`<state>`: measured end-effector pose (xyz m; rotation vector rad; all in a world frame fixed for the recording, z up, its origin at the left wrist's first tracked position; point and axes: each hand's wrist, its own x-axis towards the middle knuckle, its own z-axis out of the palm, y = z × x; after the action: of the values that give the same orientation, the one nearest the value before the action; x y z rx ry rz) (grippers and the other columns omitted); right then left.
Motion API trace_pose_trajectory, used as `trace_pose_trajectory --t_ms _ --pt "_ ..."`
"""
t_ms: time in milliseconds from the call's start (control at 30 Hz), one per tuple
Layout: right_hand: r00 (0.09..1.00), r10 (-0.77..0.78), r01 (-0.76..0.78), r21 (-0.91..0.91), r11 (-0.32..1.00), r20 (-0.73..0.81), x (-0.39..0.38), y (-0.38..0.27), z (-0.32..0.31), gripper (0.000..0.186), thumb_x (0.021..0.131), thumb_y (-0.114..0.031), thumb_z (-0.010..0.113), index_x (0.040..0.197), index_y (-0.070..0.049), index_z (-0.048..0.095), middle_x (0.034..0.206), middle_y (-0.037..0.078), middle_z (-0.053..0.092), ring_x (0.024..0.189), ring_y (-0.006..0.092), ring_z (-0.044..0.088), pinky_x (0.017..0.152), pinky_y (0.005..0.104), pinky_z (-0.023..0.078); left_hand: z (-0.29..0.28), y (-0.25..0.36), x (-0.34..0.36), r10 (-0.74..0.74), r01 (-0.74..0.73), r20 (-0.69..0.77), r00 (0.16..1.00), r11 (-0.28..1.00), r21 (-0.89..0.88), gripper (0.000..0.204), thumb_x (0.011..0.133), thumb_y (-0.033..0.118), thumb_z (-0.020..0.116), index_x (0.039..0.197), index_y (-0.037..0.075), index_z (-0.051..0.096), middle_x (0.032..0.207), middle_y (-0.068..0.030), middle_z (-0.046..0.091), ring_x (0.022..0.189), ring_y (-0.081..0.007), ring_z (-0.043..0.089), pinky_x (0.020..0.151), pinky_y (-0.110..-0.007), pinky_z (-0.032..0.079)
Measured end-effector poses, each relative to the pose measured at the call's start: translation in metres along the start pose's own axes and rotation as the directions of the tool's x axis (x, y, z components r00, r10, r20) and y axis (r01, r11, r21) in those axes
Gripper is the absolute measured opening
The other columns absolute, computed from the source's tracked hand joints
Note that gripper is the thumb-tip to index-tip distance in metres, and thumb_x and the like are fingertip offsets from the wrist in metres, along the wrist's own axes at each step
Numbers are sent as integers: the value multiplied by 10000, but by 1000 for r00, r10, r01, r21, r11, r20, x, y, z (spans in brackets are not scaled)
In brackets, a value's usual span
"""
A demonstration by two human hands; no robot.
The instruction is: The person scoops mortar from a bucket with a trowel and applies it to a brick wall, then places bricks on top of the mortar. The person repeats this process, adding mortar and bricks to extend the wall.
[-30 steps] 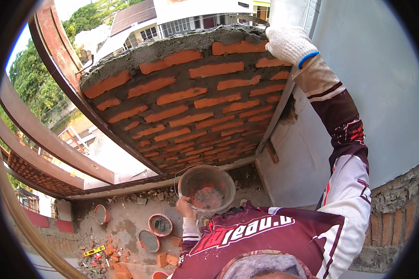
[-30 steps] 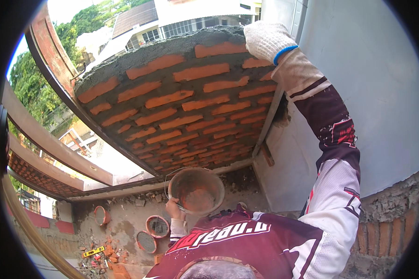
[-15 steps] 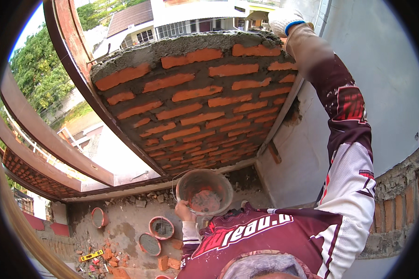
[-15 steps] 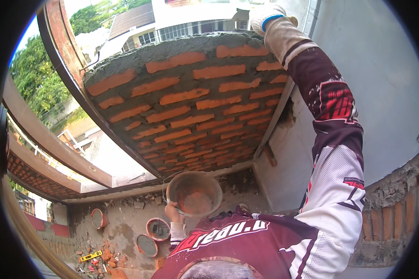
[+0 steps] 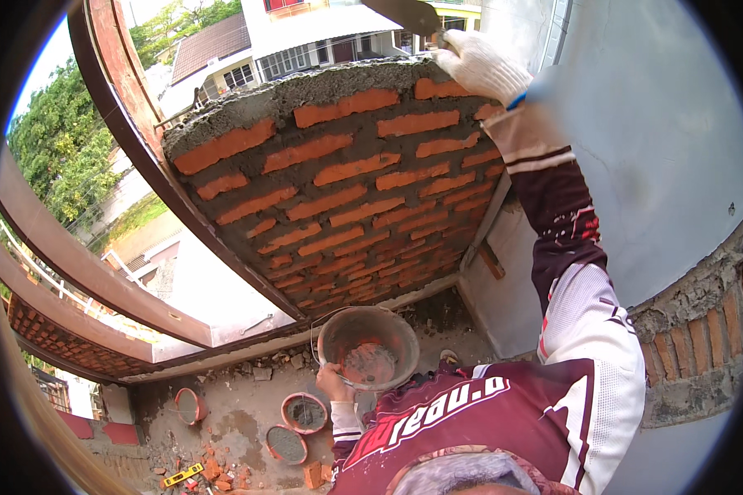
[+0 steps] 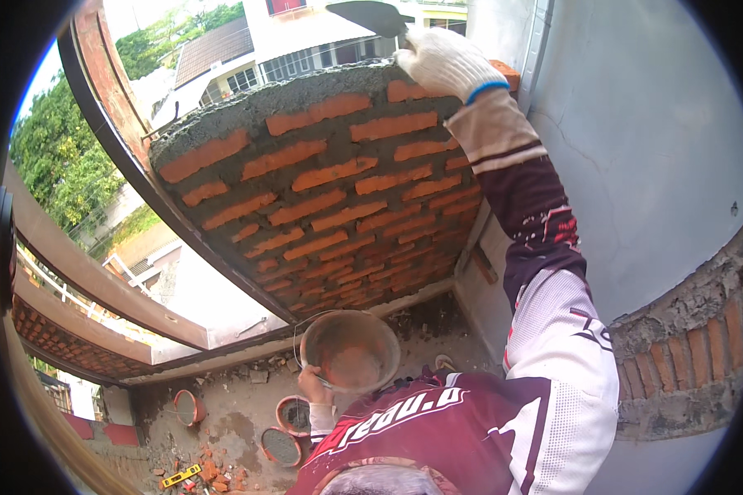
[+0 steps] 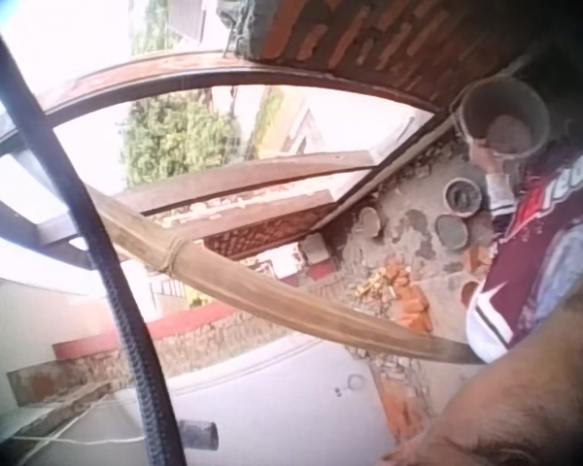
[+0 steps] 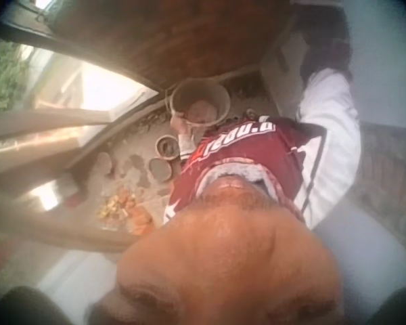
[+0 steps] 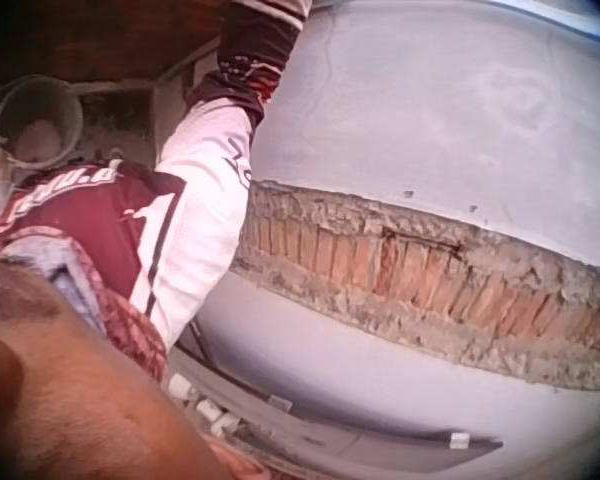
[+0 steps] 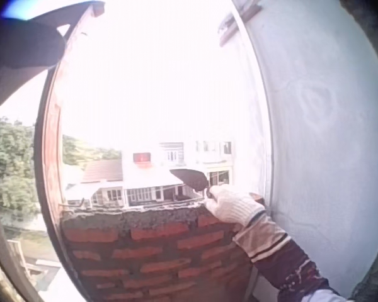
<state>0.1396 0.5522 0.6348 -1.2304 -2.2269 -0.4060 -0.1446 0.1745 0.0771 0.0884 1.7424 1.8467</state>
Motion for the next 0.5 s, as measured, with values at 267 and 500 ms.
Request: trace_pose_trajectory --t_ms 267,500 --pt "756 615 -231 971 -70 224 -150 48 91 300 1079 -365 595 1070 -66 576 813 9 583 610 111 594 530 305 529 -38 23 19 -93 86 -40 995 985 -148 117 750 19 593 676 -38 663 743 -73 634 728 -206 603 699 -387 490" --pt "819 398 -215 864 -454 413 -107 -9 112 257 1088 -375 543 1039 -123 564 797 12 595 598 140 586 531 343 524 -49 39 34 112 -110 -19 994 990 89 131 756 11 598 661 -46 667 737 -80 662 693 -203 609 681 -381 490"
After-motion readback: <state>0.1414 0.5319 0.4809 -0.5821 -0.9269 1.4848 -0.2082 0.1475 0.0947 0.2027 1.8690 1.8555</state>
